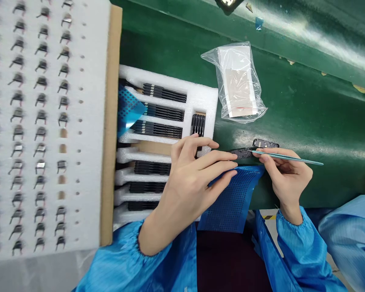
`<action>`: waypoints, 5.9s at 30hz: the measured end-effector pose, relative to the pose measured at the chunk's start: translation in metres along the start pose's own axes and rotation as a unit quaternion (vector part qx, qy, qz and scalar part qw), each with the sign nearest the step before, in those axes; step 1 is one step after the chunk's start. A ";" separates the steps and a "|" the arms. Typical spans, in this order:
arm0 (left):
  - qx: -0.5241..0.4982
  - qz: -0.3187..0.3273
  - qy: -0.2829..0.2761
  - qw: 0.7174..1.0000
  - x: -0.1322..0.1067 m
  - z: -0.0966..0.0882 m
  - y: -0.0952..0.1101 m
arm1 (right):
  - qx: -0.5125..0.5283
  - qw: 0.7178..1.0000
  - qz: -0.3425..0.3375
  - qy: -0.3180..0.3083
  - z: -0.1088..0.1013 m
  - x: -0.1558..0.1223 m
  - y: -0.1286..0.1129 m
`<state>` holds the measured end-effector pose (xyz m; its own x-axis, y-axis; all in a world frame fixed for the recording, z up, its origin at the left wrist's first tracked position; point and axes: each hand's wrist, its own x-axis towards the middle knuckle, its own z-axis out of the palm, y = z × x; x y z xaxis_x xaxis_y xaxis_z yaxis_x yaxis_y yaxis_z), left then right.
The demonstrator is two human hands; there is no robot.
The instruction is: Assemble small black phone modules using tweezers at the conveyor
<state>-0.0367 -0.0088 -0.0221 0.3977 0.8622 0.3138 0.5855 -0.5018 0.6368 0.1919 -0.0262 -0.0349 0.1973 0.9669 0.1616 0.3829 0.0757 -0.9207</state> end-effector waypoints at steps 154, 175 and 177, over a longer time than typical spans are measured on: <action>-0.015 0.003 0.010 1.000 -0.002 0.004 0.000 | -0.025 0.999 0.000 -0.045 -0.009 -0.004 0.002; 0.085 0.040 -0.015 0.995 0.000 0.011 0.001 | -0.220 0.939 0.022 -0.263 0.001 0.036 -0.024; 0.091 0.044 -0.018 0.995 0.000 0.010 0.002 | -0.200 0.941 0.044 -0.270 0.000 0.038 -0.022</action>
<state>-0.0284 -0.0101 -0.0285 0.4765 0.8130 0.3347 0.6639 -0.5823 0.4692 0.1912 0.0094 -0.0086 -0.2008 0.9563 -0.2125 0.7173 -0.0042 -0.6967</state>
